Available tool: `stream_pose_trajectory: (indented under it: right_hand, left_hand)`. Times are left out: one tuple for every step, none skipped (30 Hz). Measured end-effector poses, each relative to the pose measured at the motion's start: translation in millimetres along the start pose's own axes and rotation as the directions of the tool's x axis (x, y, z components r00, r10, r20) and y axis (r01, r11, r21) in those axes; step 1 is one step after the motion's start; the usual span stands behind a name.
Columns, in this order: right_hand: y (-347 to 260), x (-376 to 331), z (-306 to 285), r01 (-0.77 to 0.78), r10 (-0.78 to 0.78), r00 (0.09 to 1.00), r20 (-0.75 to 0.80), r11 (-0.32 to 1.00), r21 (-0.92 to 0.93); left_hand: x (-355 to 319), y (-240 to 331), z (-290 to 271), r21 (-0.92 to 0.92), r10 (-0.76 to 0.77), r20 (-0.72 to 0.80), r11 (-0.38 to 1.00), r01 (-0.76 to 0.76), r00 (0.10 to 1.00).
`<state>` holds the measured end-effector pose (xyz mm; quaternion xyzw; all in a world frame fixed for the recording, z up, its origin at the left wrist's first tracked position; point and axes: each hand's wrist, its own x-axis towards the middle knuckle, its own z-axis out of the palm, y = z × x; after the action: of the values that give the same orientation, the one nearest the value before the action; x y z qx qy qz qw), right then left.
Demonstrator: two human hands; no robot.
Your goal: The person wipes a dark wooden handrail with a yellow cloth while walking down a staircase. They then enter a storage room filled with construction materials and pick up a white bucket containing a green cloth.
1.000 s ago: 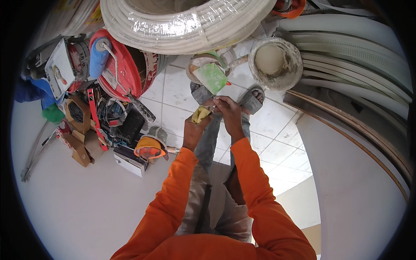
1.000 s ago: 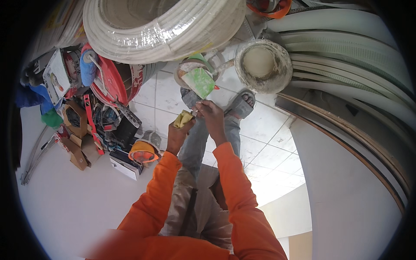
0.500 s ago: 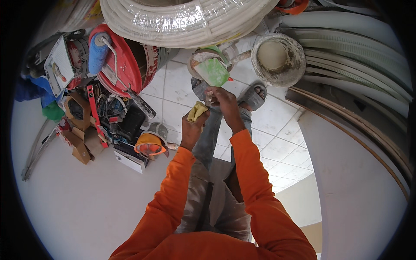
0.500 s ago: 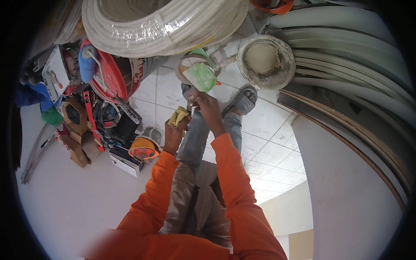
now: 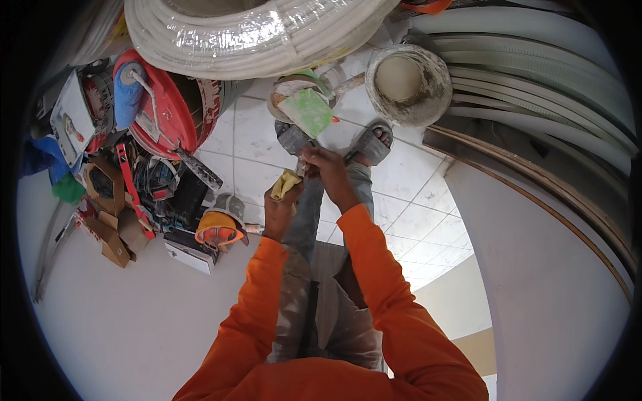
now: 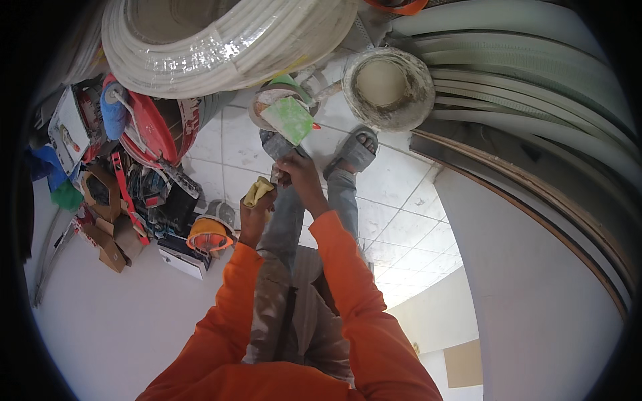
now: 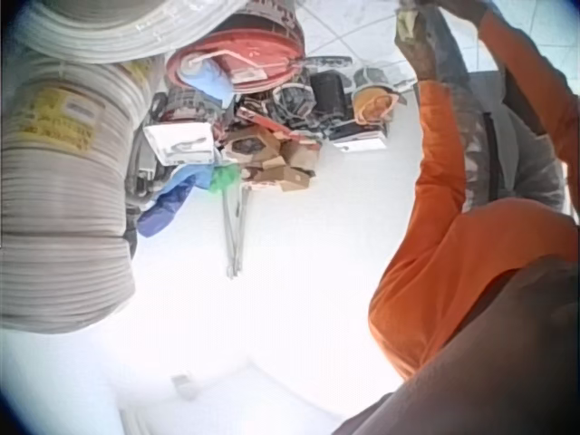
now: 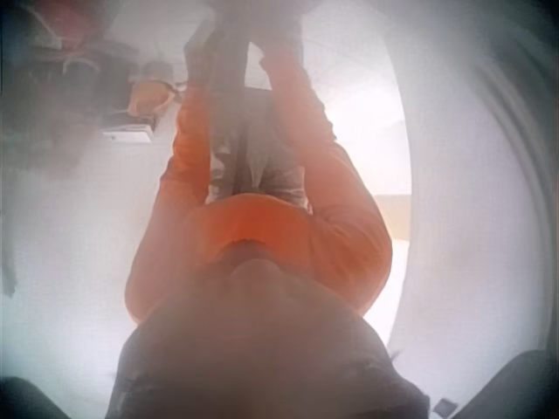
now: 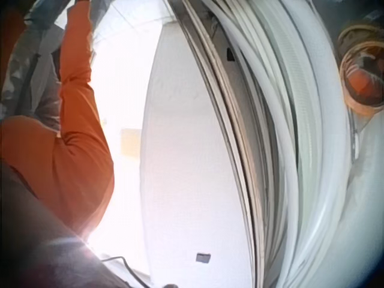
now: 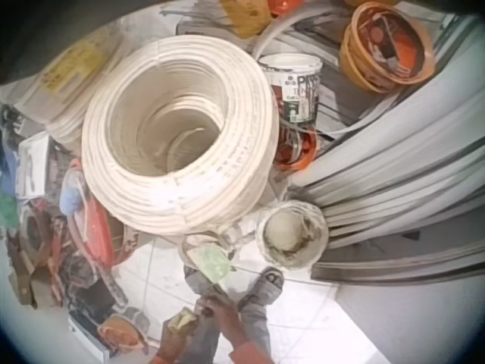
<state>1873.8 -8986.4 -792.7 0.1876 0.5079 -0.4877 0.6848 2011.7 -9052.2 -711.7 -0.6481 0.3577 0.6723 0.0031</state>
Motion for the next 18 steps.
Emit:
stream_pose_trajectory:
  right_hand:
    - [2,0,0,0.007,-0.007,1.0,-0.015,1.0,-0.023]
    - [4,0,1,0.013,-0.013,0.999,-0.041,1.0,-0.016]
    - [6,-4,5,0.017,-0.018,0.998,-0.068,1.0,-0.012]
    - [7,-8,10,0.022,-0.022,0.995,-0.094,1.0,-0.007]
    - [12,-12,12,0.06,-0.065,0.997,-0.052,0.995,-0.084]
    - [17,-15,12,0.104,-0.108,0.994,-0.014,0.982,-0.158]
    - [21,-17,10,0.149,-0.147,0.989,0.028,0.962,-0.229]
    - [24,-17,6,0.09,-0.088,0.996,0.019,0.982,-0.165]
    - [24,-18,4,0.085,-0.081,0.996,0.034,0.985,-0.149]
    - [23,-19,2,0.08,-0.074,0.996,0.049,0.988,-0.133]
    - [23,-20,0,0.075,-0.068,0.996,0.065,0.99,-0.116]
    - [21,-21,-1,0.063,-0.057,0.996,0.071,0.995,-0.08]
    - [20,-23,-2,0.05,-0.047,0.996,0.077,0.998,-0.044]
    - [18,-25,-3,0.037,-0.037,0.996,0.085,0.999,-0.008]
    - [18,-25,-6,0.038,-0.035,0.995,0.097,0.999,-0.02]
    - [18,-24,-9,0.038,-0.034,0.993,0.11,0.999,-0.033]
    - [18,-24,-12,0.038,-0.032,0.992,0.123,0.998,-0.046]
    - [18,-24,-11,0.061,-0.056,0.994,0.099,0.997,-0.057]
  left_hand:
    - [0,-2,1,-0.007,0.01,0.002,1.0,-0.01,1.0]
    - [0,-3,1,-0.013,0.02,0.004,1.0,-0.02,1.0]
    - [0,-6,0,-0.038,0.026,0.001,0.999,-0.026,1.0]
    - [1,-9,-2,-0.062,0.032,-0.003,0.998,-0.032,0.999]
    - [2,-11,-2,-0.086,0.038,-0.008,0.996,-0.038,0.999]
    - [1,-6,2,-0.047,0.028,-0.012,0.998,-0.029,1.0]
    - [0,3,8,-0.007,0.02,-0.018,1.0,-0.02,1.0]
    - [-1,7,12,0.033,0.012,-0.024,0.999,-0.011,1.0]
    - [-2,7,12,0.042,0.017,-0.018,0.999,-0.016,1.0]
    - [-2,5,12,0.051,0.022,-0.011,0.998,-0.021,1.0]
    - [-3,2,11,0.059,0.027,-0.004,0.998,-0.027,1.0]
    - [-4,0,11,0.043,0.023,-0.006,0.999,-0.023,1.0]
    - [-4,-2,10,0.027,0.02,-0.008,0.999,-0.02,1.0]
    - [-5,-3,10,0.01,0.016,-0.01,1.0,-0.016,1.0]
    - [-6,-1,12,0.023,0.02,-0.007,1.0,-0.02,1.0]
    - [-7,2,14,0.036,0.025,-0.004,0.999,-0.025,1.0]
    - [-9,5,16,0.049,0.029,-0.001,0.998,-0.029,1.0]
    - [-9,9,19,0.077,0.039,0.002,0.996,-0.039,0.999]
